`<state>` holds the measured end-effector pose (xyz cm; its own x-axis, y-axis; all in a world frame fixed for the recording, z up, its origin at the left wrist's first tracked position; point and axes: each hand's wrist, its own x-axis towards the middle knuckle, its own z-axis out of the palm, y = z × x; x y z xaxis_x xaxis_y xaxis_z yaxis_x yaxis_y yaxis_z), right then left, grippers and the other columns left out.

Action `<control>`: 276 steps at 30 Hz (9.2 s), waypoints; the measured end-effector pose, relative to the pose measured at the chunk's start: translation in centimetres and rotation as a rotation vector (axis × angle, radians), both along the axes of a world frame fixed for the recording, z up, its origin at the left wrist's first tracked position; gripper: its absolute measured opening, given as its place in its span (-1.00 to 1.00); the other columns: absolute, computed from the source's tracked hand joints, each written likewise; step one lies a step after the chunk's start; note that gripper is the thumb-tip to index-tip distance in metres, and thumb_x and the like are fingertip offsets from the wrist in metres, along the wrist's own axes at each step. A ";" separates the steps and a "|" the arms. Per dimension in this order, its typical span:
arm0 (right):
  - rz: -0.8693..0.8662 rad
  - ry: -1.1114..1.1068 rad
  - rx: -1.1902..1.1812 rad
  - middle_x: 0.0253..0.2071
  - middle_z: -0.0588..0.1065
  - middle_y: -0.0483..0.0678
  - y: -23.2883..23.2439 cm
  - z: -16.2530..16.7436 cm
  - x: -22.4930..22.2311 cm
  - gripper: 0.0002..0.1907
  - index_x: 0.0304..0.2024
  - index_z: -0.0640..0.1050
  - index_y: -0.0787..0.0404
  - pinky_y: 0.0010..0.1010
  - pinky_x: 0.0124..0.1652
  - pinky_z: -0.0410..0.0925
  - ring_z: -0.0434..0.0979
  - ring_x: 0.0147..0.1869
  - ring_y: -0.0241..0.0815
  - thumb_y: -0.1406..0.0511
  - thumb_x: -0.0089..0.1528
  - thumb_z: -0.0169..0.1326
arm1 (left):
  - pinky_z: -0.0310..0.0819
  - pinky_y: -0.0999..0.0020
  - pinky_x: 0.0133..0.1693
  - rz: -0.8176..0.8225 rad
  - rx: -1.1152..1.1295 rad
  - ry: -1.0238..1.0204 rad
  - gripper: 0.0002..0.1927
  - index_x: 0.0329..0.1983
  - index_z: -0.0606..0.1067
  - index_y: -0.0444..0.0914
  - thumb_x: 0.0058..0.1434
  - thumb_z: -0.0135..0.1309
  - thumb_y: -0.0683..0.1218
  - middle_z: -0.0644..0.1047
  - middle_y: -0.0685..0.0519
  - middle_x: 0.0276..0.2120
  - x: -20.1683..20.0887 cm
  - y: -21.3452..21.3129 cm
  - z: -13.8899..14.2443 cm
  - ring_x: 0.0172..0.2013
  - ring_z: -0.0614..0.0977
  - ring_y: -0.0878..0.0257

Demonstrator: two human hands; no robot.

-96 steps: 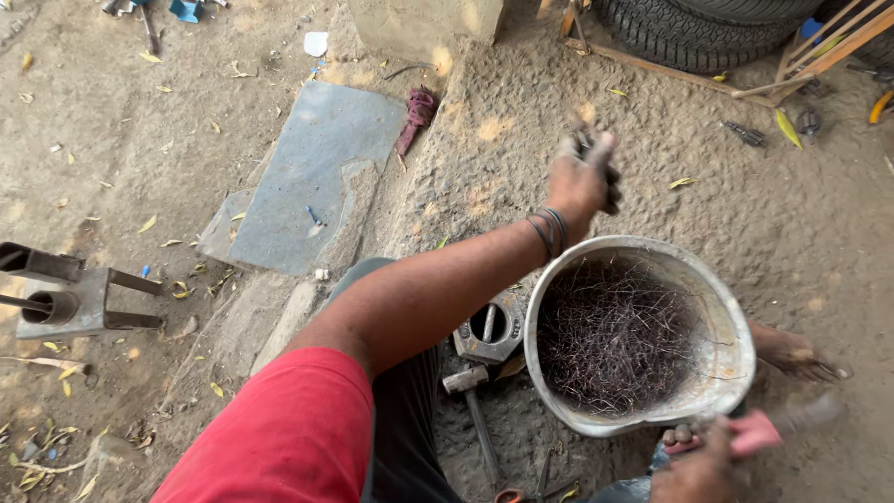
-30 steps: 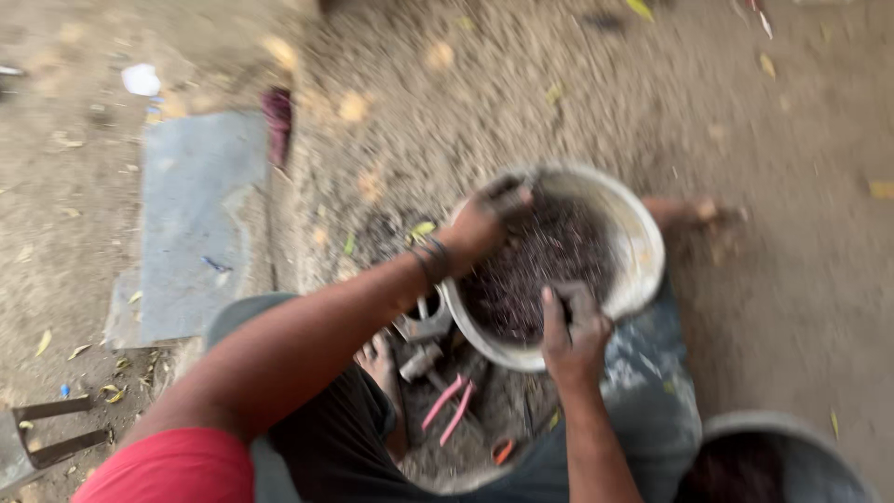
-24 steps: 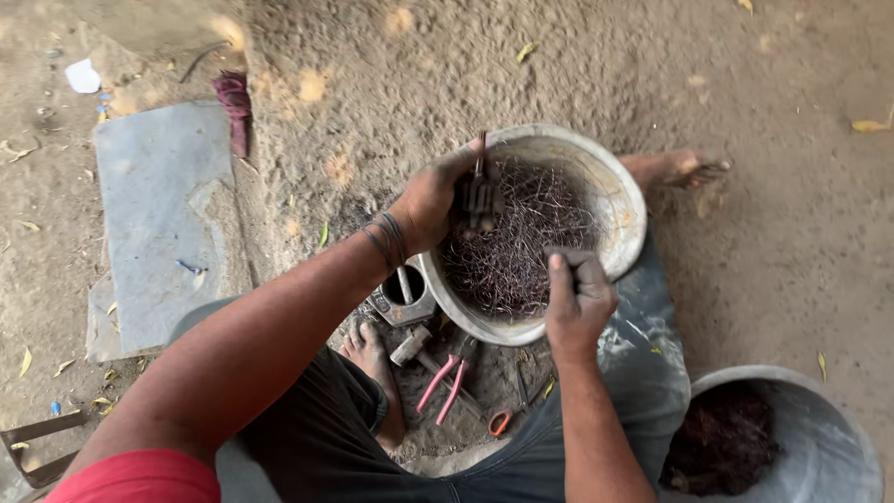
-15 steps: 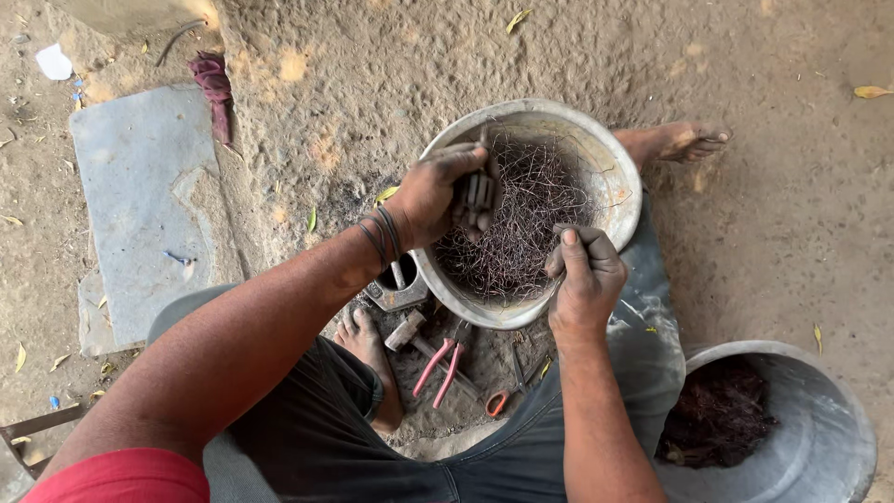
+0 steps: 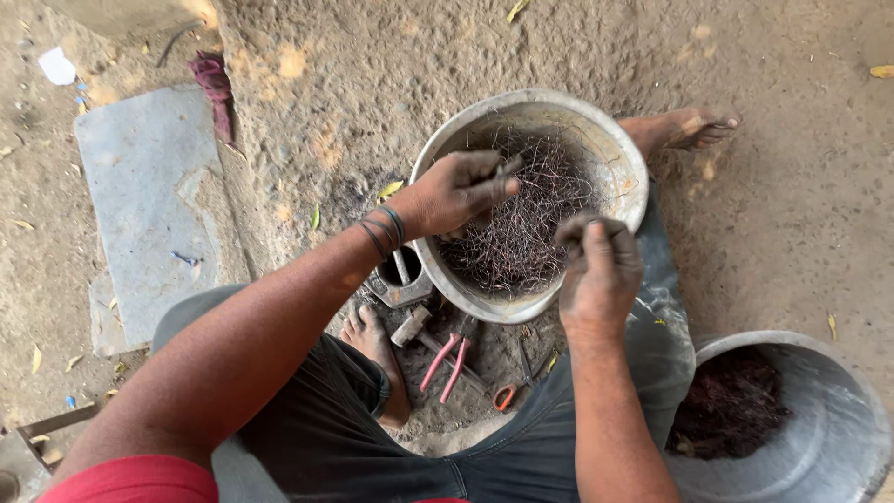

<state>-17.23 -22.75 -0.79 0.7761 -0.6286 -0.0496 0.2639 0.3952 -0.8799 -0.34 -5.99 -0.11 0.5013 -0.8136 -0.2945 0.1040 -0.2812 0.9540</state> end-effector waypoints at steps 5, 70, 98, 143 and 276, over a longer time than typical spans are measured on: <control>0.003 0.066 0.410 -0.35 0.58 -0.03 0.5 1.9 -0.4 -0.88 -0.33 0.52 0.13 -0.29 -0.12 0.56 0.65 -0.23 -0.13 0.24 0.28 0.05 | 0.48 0.27 -0.22 -0.168 0.310 -0.171 -0.55 -0.24 0.56 -0.19 0.42 -0.10 0.24 0.57 0.10 -0.45 -2.7 -0.8 -2.8 -0.38 0.60 0.35; 0.020 0.283 -0.609 -0.21 0.45 -0.02 2.0 -5.3 0.5 -0.86 -0.07 0.49 0.26 -0.48 -0.33 0.31 0.37 -0.28 -0.34 0.41 0.32 -0.01 | 0.52 0.35 -0.38 0.162 0.194 -0.481 -0.84 -0.29 0.55 -0.27 0.28 0.22 -0.08 0.57 0.08 -0.50 -1.1 -0.4 -0.8 -0.46 0.61 0.29; 0.033 0.164 -0.619 -0.35 0.56 -0.11 3.2 -2.8 -0.9 -0.92 -0.18 0.53 0.26 -0.61 -0.33 0.44 0.57 -0.31 -0.43 0.35 0.40 0.13 | 0.60 0.31 0.14 0.077 -0.310 0.333 -0.41 0.28 0.40 -0.19 0.13 0.10 -0.29 0.57 -0.03 0.04 -0.9 0.2 2.1 0.03 0.64 0.23; 1.403 1.152 -1.193 -0.20 0.61 0.22 9.7 -18.1 -5.1 -0.42 -0.15 0.69 0.31 -0.11 -0.05 0.49 0.67 -0.08 0.14 -0.05 0.06 0.29 | 0.71 0.31 0.01 0.186 -0.530 -0.138 -0.66 0.21 0.49 -0.35 0.44 0.23 -0.16 0.63 0.05 -0.03 0.5 -1.1 0.1 -0.05 0.69 0.31; -0.057 0.472 -0.551 -0.40 0.43 -0.12 3.3 -3.0 -7.1 -0.50 0.32 0.50 0.34 -0.49 -0.33 0.31 0.36 -0.36 -0.41 0.27 0.36 0.16 | 0.56 0.14 -0.27 -0.178 -0.070 -0.346 -0.62 0.10 0.45 -0.29 0.30 0.15 -0.01 0.61 -0.08 -0.34 -1.4 0.4 1.8 -0.32 0.67 0.05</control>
